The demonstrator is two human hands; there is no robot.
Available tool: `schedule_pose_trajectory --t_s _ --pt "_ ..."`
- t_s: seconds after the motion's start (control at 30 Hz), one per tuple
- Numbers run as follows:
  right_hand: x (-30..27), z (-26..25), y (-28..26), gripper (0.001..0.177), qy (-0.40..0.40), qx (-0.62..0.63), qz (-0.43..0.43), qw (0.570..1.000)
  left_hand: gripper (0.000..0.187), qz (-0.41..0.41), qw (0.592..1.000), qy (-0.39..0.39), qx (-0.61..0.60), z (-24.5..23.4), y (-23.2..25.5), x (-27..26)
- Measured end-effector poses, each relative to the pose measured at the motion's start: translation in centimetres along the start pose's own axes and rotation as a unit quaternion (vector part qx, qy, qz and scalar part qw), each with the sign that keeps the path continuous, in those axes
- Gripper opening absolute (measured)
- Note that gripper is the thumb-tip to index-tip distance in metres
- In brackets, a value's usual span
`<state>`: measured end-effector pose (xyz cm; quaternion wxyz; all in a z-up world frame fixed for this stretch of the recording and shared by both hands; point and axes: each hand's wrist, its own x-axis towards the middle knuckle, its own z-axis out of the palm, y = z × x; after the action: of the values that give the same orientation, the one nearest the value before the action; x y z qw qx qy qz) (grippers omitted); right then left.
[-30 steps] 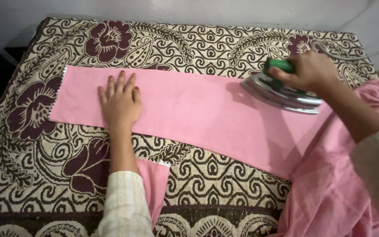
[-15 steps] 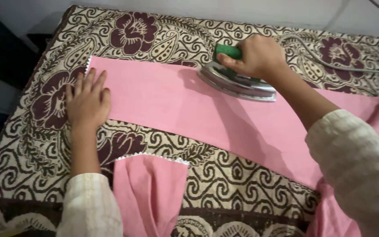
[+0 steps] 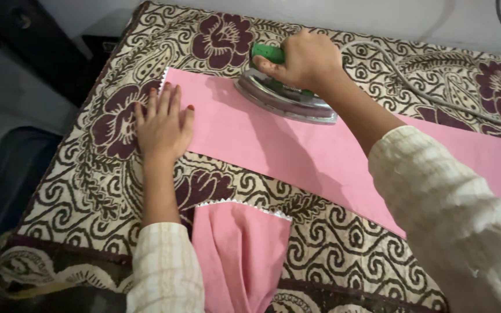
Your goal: The person irons a pink garment on a patterned ironing board. They use a green electric iron to smooth the fabric, repeatedly adjusting the garment's position and folding it to access different sections. The person works methodically across the surface of the clothing item.
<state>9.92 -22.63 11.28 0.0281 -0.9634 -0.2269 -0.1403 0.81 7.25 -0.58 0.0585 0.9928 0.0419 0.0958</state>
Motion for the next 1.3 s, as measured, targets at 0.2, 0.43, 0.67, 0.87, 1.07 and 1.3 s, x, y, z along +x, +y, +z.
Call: schedule_pose_trajectory --t_s 0.2,0.43,0.67,0.87,1.07,1.3 --pt "2.3 0.1 -2.9 0.085 -0.005 0.017 0.021 1.0 0.084 -0.022 0.999 -0.001 -0.033 -0.1 0.2 0.5" --pt "4.1 1.3 -4.8 0.086 0.025 0.039 -0.005 0.999 0.09 -0.037 0.996 0.005 -0.086 -0.6 0.3 0.4" --pt "6.0 2.1 -6.5 0.085 0.0 0.07 0.045 0.997 0.092 -0.044 0.996 0.005 -0.079 -0.8 0.5 0.6" --pt "9.2 1.8 -6.9 0.081 -0.071 0.162 0.116 0.977 0.096 -0.038 0.997 0.013 -0.066 -0.7 0.5 0.4" --pt "12.0 2.6 -7.3 0.078 -0.055 0.172 0.177 0.967 0.094 -0.05 0.997 -0.006 -0.058 -0.7 0.7 0.6" --pt "17.3 6.3 -3.7 0.082 0.127 0.186 0.216 0.95 0.086 -0.045 0.998 0.013 -0.028 -0.2 0.7 0.7"
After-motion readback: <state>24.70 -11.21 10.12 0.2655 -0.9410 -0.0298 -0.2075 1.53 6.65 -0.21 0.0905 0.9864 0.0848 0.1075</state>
